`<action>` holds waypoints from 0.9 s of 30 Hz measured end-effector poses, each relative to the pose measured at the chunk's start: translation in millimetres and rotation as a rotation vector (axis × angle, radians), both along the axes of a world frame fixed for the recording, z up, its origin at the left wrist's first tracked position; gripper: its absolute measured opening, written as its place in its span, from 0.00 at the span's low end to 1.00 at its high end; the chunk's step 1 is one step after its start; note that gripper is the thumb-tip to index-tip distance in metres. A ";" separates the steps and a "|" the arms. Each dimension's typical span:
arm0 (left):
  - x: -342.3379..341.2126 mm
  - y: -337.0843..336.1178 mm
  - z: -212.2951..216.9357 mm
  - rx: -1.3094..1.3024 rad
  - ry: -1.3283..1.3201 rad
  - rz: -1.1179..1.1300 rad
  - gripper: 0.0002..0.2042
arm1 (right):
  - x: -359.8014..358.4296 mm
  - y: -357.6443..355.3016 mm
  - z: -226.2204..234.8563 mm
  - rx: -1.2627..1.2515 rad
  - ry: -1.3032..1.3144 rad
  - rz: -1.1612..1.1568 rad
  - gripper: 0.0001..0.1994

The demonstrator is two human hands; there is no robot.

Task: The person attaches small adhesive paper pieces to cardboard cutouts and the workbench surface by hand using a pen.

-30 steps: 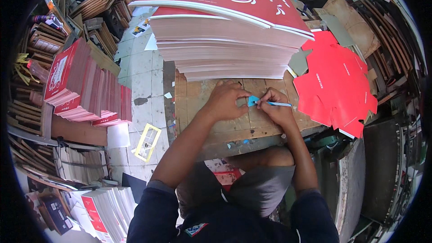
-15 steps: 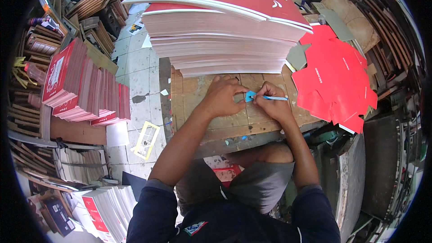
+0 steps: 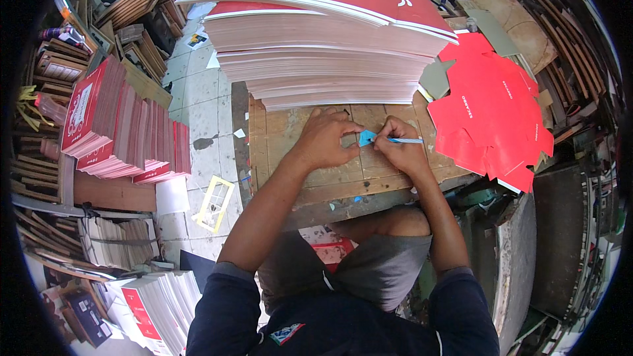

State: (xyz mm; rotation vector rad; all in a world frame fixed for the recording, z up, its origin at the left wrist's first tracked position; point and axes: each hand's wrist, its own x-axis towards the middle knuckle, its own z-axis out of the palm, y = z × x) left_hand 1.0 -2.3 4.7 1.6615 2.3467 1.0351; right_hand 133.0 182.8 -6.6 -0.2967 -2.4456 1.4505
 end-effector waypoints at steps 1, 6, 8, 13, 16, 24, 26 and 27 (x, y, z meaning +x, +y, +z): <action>0.4 0.4 1.0 0.000 0.000 -0.001 0.17 | 0.4 0.0 0.2 0.000 0.000 -0.001 0.05; -0.6 0.4 -0.9 0.019 -0.015 -0.012 0.17 | 2.1 3.3 -1.6 -0.304 0.193 -0.136 0.06; 0.1 0.8 -1.5 0.020 -0.011 -0.010 0.17 | 3.0 5.8 -3.3 -0.273 0.186 -0.122 0.06; 0.2 0.8 -1.9 0.013 -0.004 -0.013 0.17 | 3.6 4.2 -3.7 -0.226 0.204 -0.070 0.06; -0.6 1.5 -4.1 0.029 -0.015 -0.013 0.17 | 4.4 2.8 -1.7 -0.218 0.146 -0.091 0.05; -1.8 0.5 -3.7 0.002 0.001 -0.012 0.17 | 4.0 0.8 0.7 -0.203 0.081 -0.038 0.06; -0.6 0.9 -1.4 -0.012 -0.006 -0.010 0.17 | 5.0 4.0 -4.6 -0.166 0.113 -0.076 0.06; -0.2 1.1 -1.2 -0.026 -0.012 -0.006 0.17 | 5.0 5.0 -6.6 -0.130 0.145 -0.111 0.06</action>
